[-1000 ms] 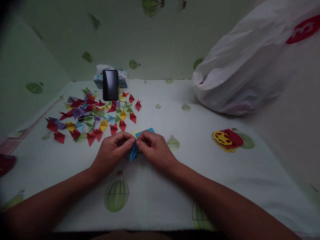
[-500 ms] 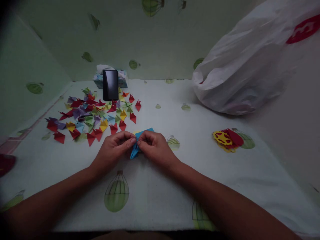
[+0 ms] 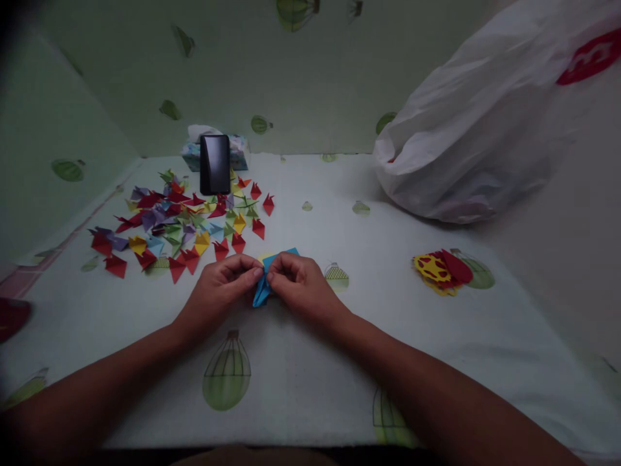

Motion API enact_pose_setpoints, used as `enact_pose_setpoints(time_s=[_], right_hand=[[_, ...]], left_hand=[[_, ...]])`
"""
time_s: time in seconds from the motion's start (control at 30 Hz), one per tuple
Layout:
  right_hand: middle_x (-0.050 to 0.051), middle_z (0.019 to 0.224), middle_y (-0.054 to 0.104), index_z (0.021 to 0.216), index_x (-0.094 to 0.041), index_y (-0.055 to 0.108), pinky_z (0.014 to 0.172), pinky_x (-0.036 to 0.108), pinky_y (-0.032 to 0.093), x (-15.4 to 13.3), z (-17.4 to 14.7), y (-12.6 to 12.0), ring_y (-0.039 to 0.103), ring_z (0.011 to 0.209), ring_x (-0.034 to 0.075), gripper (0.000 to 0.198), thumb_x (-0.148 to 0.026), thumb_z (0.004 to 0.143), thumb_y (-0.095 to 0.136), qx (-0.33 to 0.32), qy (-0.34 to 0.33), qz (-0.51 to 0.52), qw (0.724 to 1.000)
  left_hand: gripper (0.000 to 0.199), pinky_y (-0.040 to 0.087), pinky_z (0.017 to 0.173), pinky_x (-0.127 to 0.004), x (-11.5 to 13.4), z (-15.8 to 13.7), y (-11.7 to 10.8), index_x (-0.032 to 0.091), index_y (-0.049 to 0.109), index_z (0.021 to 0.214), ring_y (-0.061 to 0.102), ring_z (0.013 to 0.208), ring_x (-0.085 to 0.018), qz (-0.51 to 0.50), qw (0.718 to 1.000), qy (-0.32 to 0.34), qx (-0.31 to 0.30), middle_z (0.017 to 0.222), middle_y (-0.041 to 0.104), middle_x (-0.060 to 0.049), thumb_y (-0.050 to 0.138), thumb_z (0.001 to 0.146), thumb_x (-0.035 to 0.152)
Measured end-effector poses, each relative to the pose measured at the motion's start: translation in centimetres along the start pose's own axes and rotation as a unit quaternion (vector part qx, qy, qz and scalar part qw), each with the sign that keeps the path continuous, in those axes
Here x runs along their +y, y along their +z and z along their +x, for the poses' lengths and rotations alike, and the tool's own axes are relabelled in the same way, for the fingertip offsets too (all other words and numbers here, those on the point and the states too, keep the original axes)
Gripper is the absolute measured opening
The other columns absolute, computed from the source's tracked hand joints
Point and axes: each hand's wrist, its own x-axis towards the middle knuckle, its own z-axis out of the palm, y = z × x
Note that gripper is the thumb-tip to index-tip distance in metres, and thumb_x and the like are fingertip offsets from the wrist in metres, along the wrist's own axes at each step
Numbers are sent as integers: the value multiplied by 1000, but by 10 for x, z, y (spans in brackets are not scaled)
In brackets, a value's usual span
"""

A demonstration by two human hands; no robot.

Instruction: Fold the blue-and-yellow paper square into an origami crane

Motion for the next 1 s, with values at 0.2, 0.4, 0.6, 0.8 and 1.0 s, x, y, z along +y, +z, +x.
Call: enact_pose_setpoints(time_s=[0.2,0.4,0.6,0.8,1.0], right_hand=[[-4,60,47,65,-20,49,56,27,31,0,1,0,41,57,11,19,-28,78,60,8,-8,-29,1000],[-3,64,48,66,-20,51,57,27,31,1,2,-1,41,60,12,18,-30,79,58,4,-37,-78,996],[-3,63,48,66,-20,50,57,27,33,0,0,0,42,59,11,19,-29,81,58,-4,-37,-66,997],[-3,61,48,65,-20,51,56,27,33,-2,0,-1,42,57,11,18,-29,79,58,0,-23,-40,999],[-4,59,49,66,-20,52,55,27,32,-2,1,-1,43,56,11,16,-27,79,59,9,-16,-29,999]], left_hand=[[21,46,54,-23,0,-2,0,15,64,83,56,56,-11,35,999,17,-9,66,62,1,70,77,35],[16,43,57,-22,-3,-1,-1,15,65,76,54,61,-11,89,994,64,25,68,62,0,67,80,30],[23,42,56,-23,-5,-2,-3,16,63,77,51,58,-11,96,992,78,-2,65,58,2,61,88,37],[23,45,57,-23,-3,-1,-2,16,63,80,54,60,-11,28,999,30,-33,67,59,1,68,81,38],[22,44,53,-22,-1,1,-1,16,63,77,53,56,-10,6,1000,-8,-23,63,59,2,72,72,35]])
